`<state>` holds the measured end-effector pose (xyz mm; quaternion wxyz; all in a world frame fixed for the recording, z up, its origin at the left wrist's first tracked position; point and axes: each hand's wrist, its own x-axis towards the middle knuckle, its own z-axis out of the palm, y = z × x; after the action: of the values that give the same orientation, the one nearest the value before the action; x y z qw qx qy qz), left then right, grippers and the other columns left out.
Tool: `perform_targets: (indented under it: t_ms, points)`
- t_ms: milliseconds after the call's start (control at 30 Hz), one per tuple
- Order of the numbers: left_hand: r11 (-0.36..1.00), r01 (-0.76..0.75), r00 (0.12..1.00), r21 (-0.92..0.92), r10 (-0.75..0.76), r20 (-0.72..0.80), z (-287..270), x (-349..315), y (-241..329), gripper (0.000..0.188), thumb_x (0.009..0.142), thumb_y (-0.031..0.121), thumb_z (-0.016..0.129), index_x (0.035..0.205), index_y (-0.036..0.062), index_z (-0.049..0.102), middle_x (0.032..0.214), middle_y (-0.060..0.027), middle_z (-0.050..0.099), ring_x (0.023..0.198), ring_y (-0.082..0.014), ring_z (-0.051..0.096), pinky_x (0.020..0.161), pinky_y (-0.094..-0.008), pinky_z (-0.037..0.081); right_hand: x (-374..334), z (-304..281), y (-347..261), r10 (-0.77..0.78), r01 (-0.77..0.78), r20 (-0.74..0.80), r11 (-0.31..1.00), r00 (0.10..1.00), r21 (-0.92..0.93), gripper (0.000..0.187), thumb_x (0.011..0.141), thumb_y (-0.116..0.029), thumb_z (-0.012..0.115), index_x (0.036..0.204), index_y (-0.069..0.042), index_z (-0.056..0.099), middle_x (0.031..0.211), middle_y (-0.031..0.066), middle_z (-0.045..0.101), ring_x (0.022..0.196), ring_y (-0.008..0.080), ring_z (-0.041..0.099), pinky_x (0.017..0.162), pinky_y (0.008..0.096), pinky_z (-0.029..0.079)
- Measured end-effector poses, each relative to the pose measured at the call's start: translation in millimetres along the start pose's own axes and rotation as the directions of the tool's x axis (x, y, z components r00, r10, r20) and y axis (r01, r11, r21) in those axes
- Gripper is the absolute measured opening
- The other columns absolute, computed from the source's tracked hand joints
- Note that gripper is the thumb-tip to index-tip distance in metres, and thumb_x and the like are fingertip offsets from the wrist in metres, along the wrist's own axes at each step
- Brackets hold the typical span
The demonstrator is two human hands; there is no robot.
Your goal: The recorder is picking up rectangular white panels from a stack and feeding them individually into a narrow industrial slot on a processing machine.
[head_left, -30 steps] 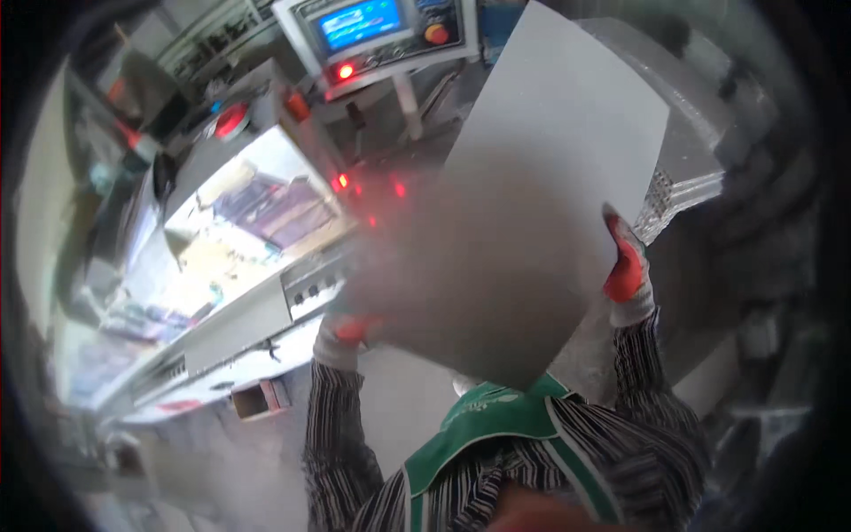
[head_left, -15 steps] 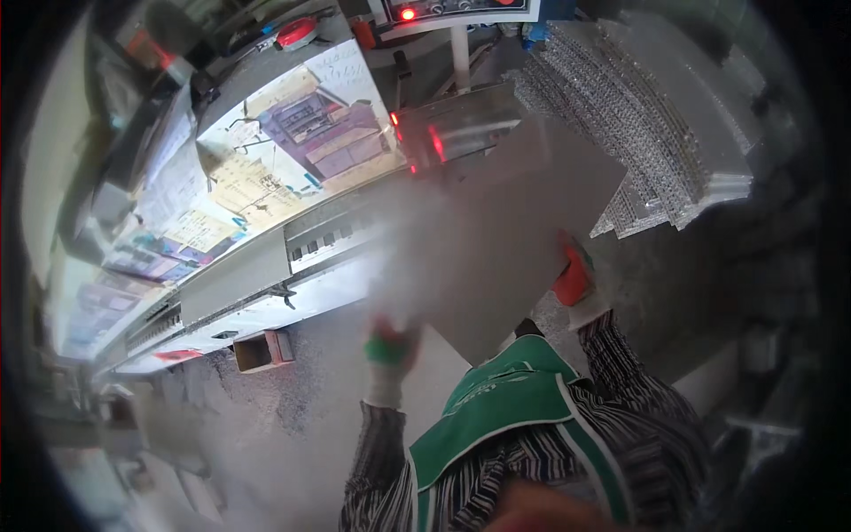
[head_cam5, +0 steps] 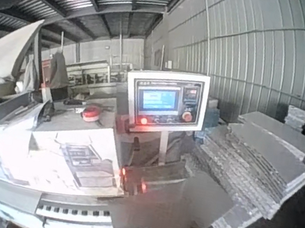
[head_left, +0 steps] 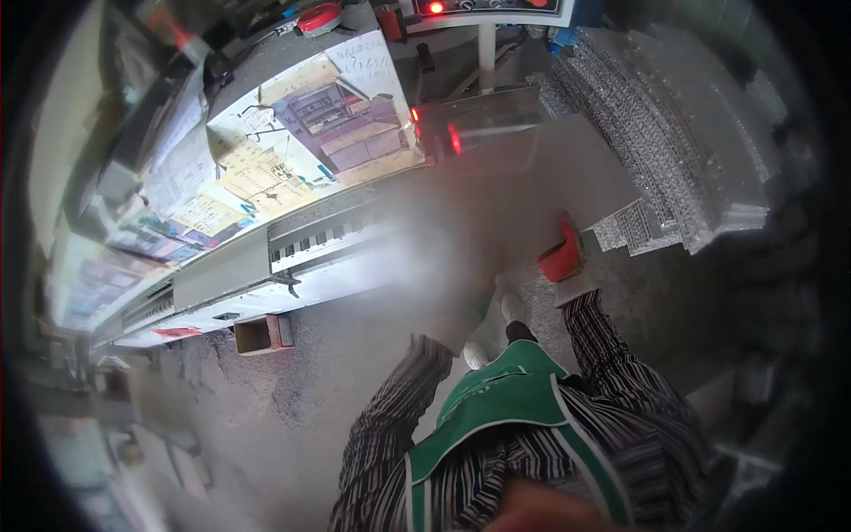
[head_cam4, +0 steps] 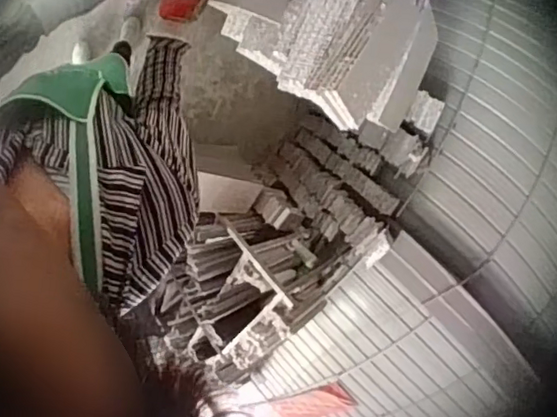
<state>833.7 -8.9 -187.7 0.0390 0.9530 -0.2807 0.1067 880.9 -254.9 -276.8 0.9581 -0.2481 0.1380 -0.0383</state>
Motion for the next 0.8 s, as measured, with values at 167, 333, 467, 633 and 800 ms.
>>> perform_targets:
  t_ms: [167,333,467,633,800]
  points:
    - [0.997,0.062,0.998,-0.041,-0.061,0.032,38,30,-22,0.066,0.095,0.032,0.059,0.154,0.0081,0.043,0.161,-0.0203,0.036,0.147,-0.0389,0.037,0.120,-0.0542,0.033,26,5,-1,0.025,-0.024,-0.028,1.000,0.999,0.002,0.035,0.102,-0.037,0.062,0.128,-0.015,0.065,0.121,-0.0019,0.070,0.112,0.0160,0.065,0.090,0.0319,0.056]
    - [0.980,0.073,0.995,0.185,-0.060,-0.078,46,73,-22,0.063,0.093,0.033,0.061,0.150,0.0091,0.047,0.155,-0.0194,0.043,0.143,-0.0400,0.041,0.116,-0.0572,0.037,29,35,-10,0.058,-0.058,-0.020,0.998,0.998,0.004,0.030,0.101,-0.032,0.064,0.125,-0.014,0.066,0.120,-0.0026,0.070,0.112,0.0142,0.065,0.088,0.0312,0.056]
    - [0.979,0.039,0.999,0.201,-0.042,0.011,51,87,-30,0.064,0.092,0.033,0.061,0.150,0.0105,0.046,0.156,-0.0193,0.042,0.144,-0.0405,0.040,0.116,-0.0577,0.037,-6,33,-45,0.150,-0.150,-0.024,0.939,0.988,-0.309,0.033,0.102,-0.030,0.063,0.130,-0.011,0.064,0.123,0.0037,0.070,0.107,0.0165,0.066,0.088,0.0340,0.057]
    - [0.984,0.077,0.997,0.161,-0.081,0.016,51,95,-34,0.066,0.092,0.033,0.062,0.152,0.0125,0.045,0.164,-0.0175,0.032,0.150,-0.0397,0.032,0.119,-0.0574,0.034,-9,18,-140,-0.093,0.372,0.613,-0.720,0.785,-0.585,0.049,0.100,-0.030,0.062,0.142,-0.006,0.056,0.135,0.0170,0.062,0.120,0.0361,0.063,0.101,0.0491,0.053]
    - [0.985,0.085,0.990,0.153,-0.101,0.100,47,110,-33,0.068,0.092,0.033,0.063,0.154,0.0145,0.043,0.165,-0.0163,0.030,0.151,-0.0386,0.032,0.119,-0.0572,0.033,67,23,-168,0.095,0.440,0.713,-0.840,0.694,-0.317,0.068,0.088,-0.025,0.067,0.150,-0.005,0.046,0.151,0.0199,0.049,0.140,0.0400,0.047,0.116,0.0542,0.042]
